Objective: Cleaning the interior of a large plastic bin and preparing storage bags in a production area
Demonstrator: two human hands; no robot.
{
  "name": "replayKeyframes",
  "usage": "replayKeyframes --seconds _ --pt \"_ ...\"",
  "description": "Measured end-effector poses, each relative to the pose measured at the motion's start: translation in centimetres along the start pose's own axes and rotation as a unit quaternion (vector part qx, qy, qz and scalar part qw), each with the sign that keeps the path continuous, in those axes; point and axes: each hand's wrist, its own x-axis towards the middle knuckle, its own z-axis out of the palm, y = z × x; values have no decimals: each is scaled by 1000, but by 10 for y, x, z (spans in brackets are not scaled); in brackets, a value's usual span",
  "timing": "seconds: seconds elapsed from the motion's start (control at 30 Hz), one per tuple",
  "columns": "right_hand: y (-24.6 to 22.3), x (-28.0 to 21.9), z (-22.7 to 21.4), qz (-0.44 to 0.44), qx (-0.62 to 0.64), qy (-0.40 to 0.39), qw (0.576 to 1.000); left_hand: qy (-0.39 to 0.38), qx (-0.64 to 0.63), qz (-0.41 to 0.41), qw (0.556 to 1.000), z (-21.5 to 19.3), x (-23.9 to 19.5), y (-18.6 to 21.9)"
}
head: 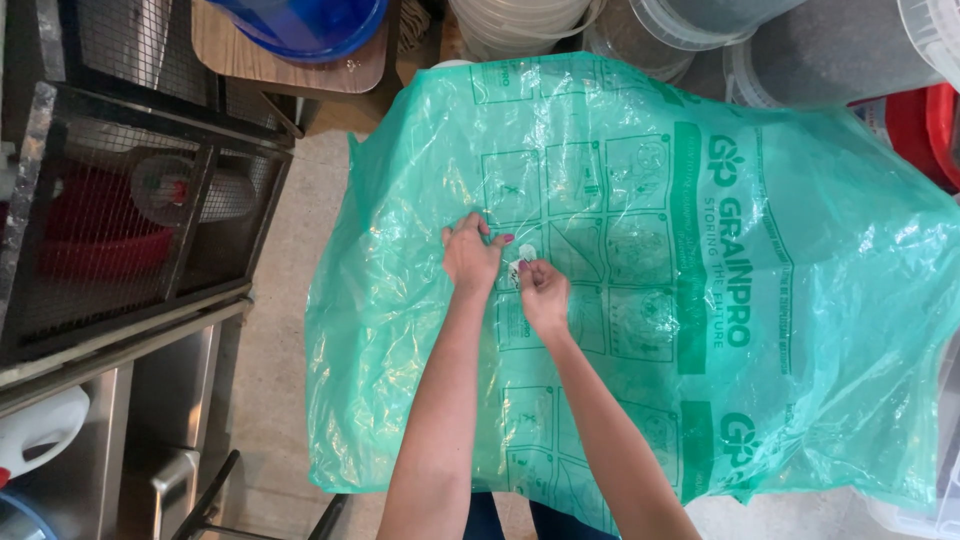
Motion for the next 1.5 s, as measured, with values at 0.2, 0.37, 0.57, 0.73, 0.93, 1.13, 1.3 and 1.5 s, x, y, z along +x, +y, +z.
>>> replayKeyframes --seconds 0.2,0.37,0.57,0.73,0.93,1.13,1.3,1.5 --pt "8 -31 -3 12 -17 44 999 -7 -1 4 1000 4 1 -2" --pt "5 -57 -4 24 5 70 997 -5 -1 9 1000 6 3 -7" --pt "2 -77 -9 17 19 99 995 -6 1 18 1000 6 1 -6" --pt "0 -102 -19 22 25 115 993 -2 5 17 1000 10 3 -9" --pt "18 -143 -44 30 25 115 993 -5 11 20 1000 14 5 -8" --pt "-16 -150 -66 56 105 89 989 -26 -66 84 994 24 19 -48" --pt "-64 -101 -75 -203 -13 145 968 -190 -486 -33 852 -23 -20 -35" --pt "-117 -67 -76 -455 -66 161 874 -279 -550 -33 786 -42 -67 -21"
